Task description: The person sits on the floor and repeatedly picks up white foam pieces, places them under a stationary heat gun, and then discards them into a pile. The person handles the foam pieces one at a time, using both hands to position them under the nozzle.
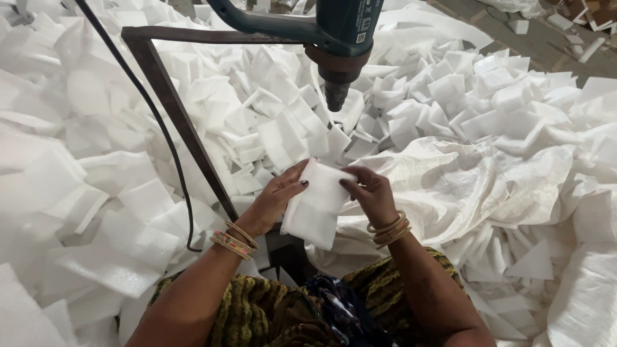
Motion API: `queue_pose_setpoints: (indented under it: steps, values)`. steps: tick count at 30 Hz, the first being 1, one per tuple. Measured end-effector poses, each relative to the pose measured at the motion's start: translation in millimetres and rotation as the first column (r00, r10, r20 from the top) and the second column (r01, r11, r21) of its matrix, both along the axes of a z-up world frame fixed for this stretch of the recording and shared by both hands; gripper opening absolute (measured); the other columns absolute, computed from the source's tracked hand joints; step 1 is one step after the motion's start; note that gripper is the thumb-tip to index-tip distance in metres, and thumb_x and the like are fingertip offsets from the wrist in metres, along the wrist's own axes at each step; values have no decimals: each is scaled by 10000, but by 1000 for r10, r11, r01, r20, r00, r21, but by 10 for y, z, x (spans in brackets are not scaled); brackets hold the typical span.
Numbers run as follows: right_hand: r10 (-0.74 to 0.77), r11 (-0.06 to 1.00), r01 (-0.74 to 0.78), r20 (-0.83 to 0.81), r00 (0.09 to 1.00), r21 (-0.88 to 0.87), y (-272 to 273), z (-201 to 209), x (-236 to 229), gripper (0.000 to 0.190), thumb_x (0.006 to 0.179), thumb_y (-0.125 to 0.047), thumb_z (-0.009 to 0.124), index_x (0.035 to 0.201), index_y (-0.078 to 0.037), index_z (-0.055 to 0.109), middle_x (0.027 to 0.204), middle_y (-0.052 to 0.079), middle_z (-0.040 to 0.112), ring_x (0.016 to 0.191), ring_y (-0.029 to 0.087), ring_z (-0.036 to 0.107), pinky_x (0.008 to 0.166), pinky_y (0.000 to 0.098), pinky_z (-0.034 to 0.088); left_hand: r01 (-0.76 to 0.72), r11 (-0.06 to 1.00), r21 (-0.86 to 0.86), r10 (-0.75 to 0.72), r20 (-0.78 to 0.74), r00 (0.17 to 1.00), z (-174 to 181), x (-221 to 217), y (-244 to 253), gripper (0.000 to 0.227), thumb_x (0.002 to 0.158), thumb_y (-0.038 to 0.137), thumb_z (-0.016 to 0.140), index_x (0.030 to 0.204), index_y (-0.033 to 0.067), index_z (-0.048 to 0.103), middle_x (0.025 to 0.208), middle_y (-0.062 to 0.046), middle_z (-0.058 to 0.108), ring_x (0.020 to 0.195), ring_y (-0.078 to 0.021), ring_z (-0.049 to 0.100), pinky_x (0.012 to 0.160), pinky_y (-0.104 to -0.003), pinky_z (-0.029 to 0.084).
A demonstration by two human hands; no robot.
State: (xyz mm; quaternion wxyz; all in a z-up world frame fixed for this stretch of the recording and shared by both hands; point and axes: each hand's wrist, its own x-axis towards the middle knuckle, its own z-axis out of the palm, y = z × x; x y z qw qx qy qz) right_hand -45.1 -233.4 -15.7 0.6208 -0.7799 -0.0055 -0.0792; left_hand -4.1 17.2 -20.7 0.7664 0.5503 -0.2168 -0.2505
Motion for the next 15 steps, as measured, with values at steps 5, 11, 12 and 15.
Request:
queue_pose_setpoints:
  steps: [5,11,12,15]
  values:
    - [65,987,-66,7,998,148,-21,-102,8,276,932,-104,735,1162,45,709,884,47,741,746,96,657,666,246,552,-16,1000,7,16,6,1000,43,-41,47,631,1001,170,531,1578,11,331,1621,-137,420,1353,-176,518,1099,-303,448]
    - [187,981,-178,-119,975,81,-146,-40,17,278,944,-149,728,1146,41,721,840,72,729,688,115,661,633,266,563,-13,996,83,11,25,1000,122,-101,66,619,1013,217,543,1568,20,355,1584,-146,473,1329,-189,551,1079,-302,482]
    - [198,980,-199,-176,964,17,-209,-50,46,279,942,-163,729,1137,37,732,811,79,722,652,124,652,608,270,558,-8,992,124,8,2,1000,119,-97,74,620,1008,243,548,1564,38,364,1562,-151,507,1294,-212,583,1053,-313,510]
    - [166,940,-274,-427,889,-205,-584,-197,239,284,908,-217,722,1110,-17,732,790,70,750,586,144,620,539,299,542,-56,832,551,22,67,997,-16,-71,181,572,974,353,520,1511,162,469,1474,-75,576,1196,-238,628,855,-420,558]
